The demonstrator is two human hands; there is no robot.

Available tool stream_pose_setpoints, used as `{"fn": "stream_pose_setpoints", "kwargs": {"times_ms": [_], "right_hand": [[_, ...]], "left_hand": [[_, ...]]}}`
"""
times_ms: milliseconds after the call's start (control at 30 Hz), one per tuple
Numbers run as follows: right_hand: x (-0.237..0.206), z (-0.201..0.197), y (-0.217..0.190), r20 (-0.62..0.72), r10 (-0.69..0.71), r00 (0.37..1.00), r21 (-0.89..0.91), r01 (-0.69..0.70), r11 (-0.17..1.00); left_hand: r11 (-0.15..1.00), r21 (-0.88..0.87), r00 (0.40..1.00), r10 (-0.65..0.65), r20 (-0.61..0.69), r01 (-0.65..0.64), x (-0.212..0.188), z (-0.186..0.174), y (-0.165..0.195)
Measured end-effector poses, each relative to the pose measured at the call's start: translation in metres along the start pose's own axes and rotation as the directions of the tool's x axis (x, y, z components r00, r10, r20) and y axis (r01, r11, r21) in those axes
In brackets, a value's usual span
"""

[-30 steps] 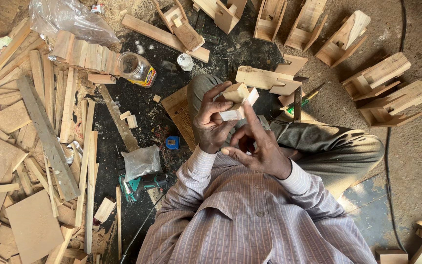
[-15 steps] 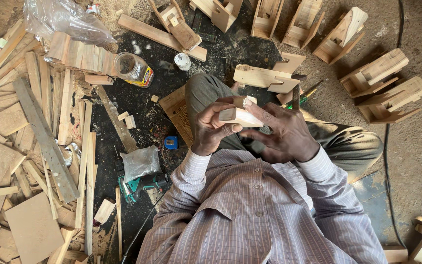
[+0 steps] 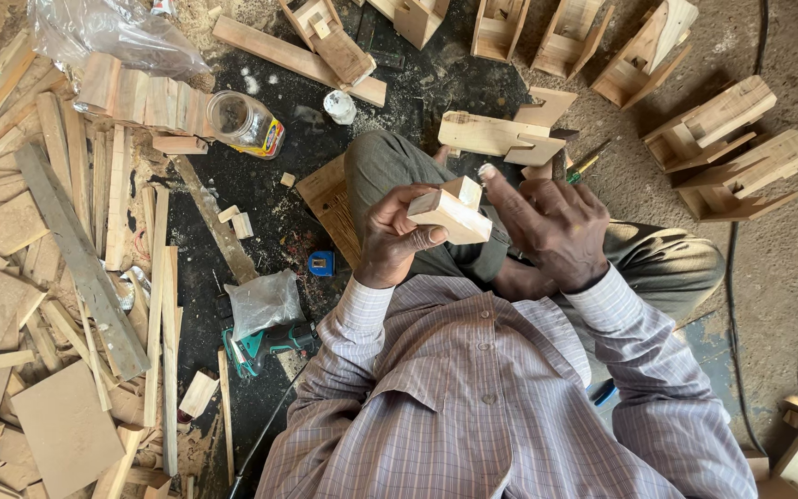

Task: The person assembles small wooden items by hand, applying glue to joints and using a hammer to tap pieces together. They handle multiple wooden components, align them, and secure them with repeated hammer strikes. Completed items are placed on the floor nearby.

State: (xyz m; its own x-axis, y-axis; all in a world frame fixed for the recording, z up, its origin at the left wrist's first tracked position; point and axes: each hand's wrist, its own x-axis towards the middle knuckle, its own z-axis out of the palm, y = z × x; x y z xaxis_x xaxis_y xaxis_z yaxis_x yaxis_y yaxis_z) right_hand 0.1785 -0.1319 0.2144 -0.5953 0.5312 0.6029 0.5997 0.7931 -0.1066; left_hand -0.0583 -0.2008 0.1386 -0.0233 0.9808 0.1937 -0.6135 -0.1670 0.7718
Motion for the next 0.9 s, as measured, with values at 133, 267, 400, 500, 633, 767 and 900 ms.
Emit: {"fn": "stream_pose_setpoints", "kwargs": {"times_ms": [133, 267, 400, 500, 633, 767, 900], "right_hand": [[-0.003, 0.004, -0.002, 0.066, 0.001, 0.998, 0.589, -0.04, 0.807], [-0.004, 0.002, -0.009, 0.131, 0.018, 0.991, 0.441, -0.075, 0.894], [-0.003, 0.007, -0.01, 0.191, 0.163, 0.968, 0.385, -0.226, 0.895], [-0.007, 0.013, -0.008, 0.218, 0.182, 0.959, 0.641, -0.281, 0.714], [-0.016, 0.014, -0.004, 0.233, 0.129, 0.964, 0.696, -0.258, 0.671], [-0.016, 0.02, -0.001, 0.12, 0.116, 0.986, 0.215, -0.14, 0.966], [-0.016, 0.027, -0.001, 0.09, 0.072, 0.993, 0.517, -0.108, 0.849]], "left_hand": [[1.0, 0.005, 0.999, -0.011, 0.041, 0.01, 0.001, -0.003, 0.0], [1.0, 0.001, 0.999, -0.024, 0.039, 0.024, 0.0, -0.007, 0.0], [1.0, 0.003, 1.0, -0.029, 0.006, 0.029, 0.0, -0.008, -0.002], [1.0, -0.006, 1.0, -0.026, 0.015, 0.026, 0.001, -0.008, -0.002], [1.0, 0.001, 0.999, -0.022, 0.046, 0.022, 0.0, -0.008, 0.0], [1.0, -0.007, 1.0, -0.019, -0.002, 0.019, -0.001, -0.01, 0.001], [0.999, -0.007, 0.999, -0.033, 0.024, 0.034, 0.0, -0.012, -0.001]]}}
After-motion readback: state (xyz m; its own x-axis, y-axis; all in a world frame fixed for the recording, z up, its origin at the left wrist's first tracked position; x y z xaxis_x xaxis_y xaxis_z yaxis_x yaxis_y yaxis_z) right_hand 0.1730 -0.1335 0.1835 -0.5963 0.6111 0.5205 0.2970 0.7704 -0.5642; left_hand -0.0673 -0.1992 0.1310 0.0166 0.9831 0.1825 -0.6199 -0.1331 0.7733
